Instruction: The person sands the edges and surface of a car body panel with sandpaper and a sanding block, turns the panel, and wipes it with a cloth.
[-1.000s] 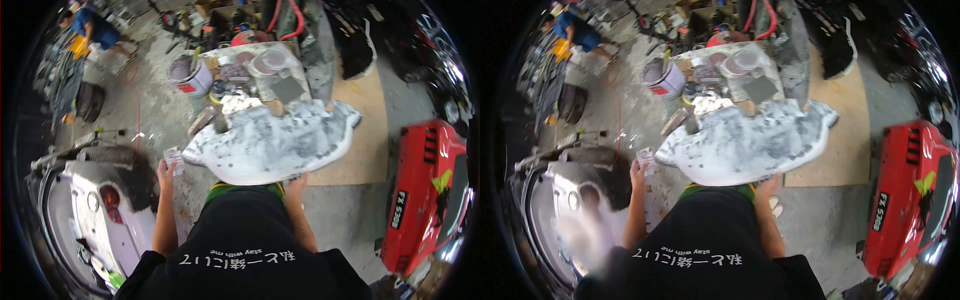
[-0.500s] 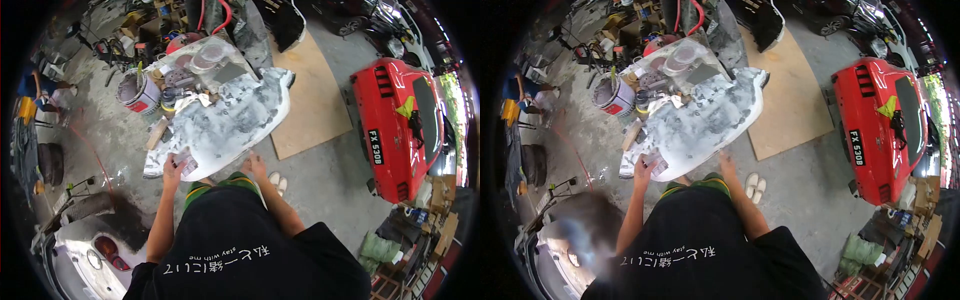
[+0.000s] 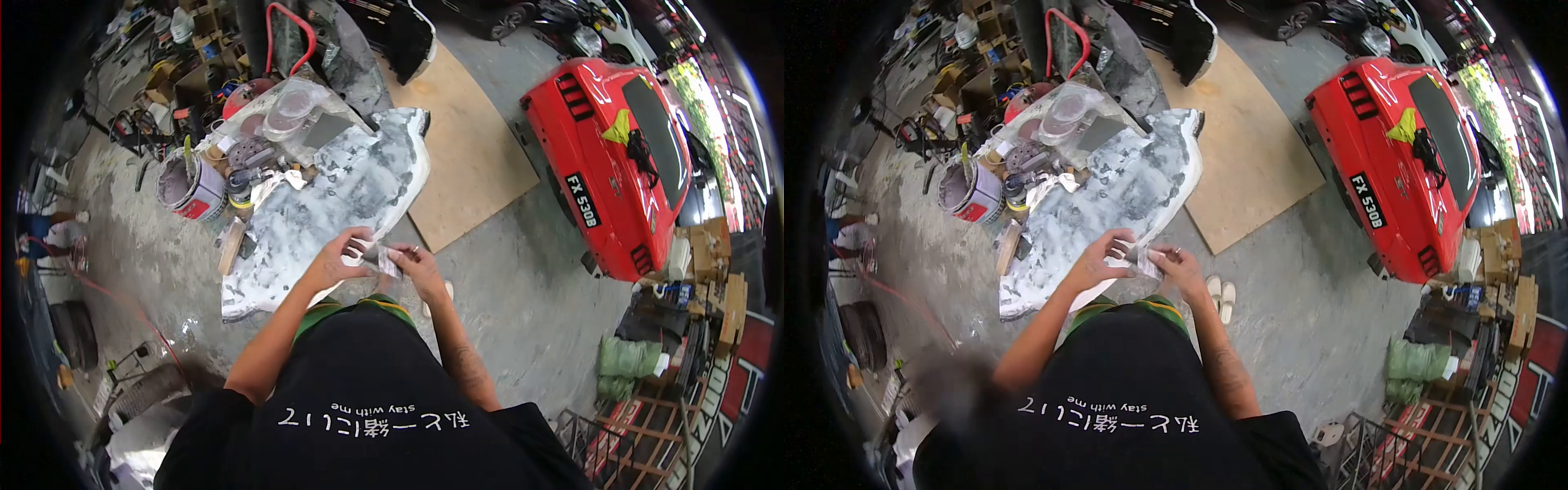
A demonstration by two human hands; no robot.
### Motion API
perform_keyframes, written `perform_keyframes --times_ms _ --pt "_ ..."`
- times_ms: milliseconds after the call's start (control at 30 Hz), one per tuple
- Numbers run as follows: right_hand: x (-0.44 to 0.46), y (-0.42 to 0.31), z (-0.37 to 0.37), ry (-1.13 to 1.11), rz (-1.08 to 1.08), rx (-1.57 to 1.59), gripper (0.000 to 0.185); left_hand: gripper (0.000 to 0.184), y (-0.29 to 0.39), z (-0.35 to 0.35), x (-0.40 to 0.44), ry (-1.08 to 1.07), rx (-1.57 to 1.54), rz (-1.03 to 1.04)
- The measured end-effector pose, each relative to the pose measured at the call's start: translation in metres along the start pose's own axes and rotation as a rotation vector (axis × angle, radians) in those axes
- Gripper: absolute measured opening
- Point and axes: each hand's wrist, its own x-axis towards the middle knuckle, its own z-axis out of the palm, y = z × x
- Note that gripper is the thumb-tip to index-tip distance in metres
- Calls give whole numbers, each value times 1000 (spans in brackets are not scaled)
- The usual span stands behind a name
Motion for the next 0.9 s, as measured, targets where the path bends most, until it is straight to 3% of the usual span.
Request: perform_keyframes --times_ms 33,100,167,267,400,467,533,633,733,833,900 --pt "-3 -7 2 19 -7 9 32 55 -4 -2 2 -22 1 3" --pt "-9 -13 2 142 -97 -66 31 62 -2 -1 6 -24 -428 -135" --pt "-13 -19 9 178 -143 -50 32 63 3 6 14 -28 -389 -90" --pt "-16 -28 18 242 -231 -51 34 41 21 21 21 36 -183 -134" --pt "-12 -26 14 208 -261 -260 32 25 14 20 23 142 -43 -81" --pt "-16 -25 7 179 -263 -355 31 22 11 13 19 69 -19 -153" --pt "-18 -22 10 56 -152 -451 33 22 10 12 12 50 -32 -192" --pt "-24 -29 26 117 -79 -330 34 22 -7 17 0 138 -75 -147" --pt "-17 -20 28 103 -41 -237 31 48 -5 36 -8 215 -783 -241" --pt "-9 7 28 128 8 -26 30 43 -9 50 -9 337 -1013 -285" --pt "-6 15 25 115 35 -15 29 34 -22 55 -9 332 -999 -307"
